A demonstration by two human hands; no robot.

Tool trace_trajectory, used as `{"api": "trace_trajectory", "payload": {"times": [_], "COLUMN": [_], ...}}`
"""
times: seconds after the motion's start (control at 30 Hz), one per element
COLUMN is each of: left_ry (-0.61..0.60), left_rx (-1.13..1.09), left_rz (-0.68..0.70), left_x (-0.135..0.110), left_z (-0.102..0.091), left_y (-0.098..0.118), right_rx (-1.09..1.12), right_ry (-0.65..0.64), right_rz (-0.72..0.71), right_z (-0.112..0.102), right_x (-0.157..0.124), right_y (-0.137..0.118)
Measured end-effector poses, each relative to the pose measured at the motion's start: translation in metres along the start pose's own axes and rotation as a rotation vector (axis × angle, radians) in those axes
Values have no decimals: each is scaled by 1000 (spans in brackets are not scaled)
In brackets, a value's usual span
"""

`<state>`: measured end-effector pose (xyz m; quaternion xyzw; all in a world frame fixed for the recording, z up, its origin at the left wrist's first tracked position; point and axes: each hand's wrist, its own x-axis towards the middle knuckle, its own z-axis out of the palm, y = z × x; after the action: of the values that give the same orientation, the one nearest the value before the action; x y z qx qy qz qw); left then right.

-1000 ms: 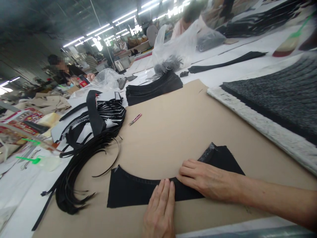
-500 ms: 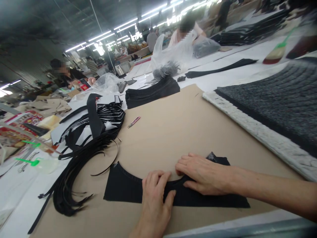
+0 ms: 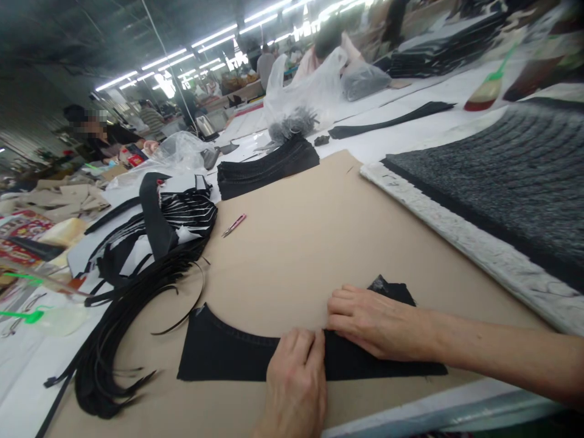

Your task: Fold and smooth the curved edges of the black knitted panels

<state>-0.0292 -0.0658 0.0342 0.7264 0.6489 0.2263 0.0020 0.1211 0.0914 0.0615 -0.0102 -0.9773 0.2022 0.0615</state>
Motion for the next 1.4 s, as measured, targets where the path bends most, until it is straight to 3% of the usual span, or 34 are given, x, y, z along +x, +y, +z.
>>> {"api": "trace_trajectory", "payload": {"times": [0.1, 0.3, 0.43, 0.53, 0.63, 0.8, 1.0, 1.23, 1.4], "left_ry": [122, 135, 58, -20, -112, -225, -290, -228, 54], "left_rx": [122, 134, 25, -28, -80, -227, -311, -162, 255], "left_rz": [62, 41, 11, -133, -260, -331, -367, -248, 22], "left_x": [-20, -28, -10, 8, 25, 46, 55, 50, 7], "left_z": [15, 15, 0, -7, -9, -6, -4, 4, 36], "left_y": [2, -3, -8, -1, 11, 21, 20, 27, 29], "right_rx": [-76, -150, -152, -93, 22, 108, 84, -66, -199], "right_ry": [5, 23, -12, -18, -20, -87, -80, -7, 41], "right_rz": [-85, -137, -79, 4, 106, 227, 205, 52, -66], "right_z": [6, 10, 1, -7, -14, -27, -32, -23, -12], "right_x": [-4, -8, -7, -6, -7, -11, -19, -29, -38], "right_y": [3, 5, 0, -1, 1, 8, 13, 18, 23]}}
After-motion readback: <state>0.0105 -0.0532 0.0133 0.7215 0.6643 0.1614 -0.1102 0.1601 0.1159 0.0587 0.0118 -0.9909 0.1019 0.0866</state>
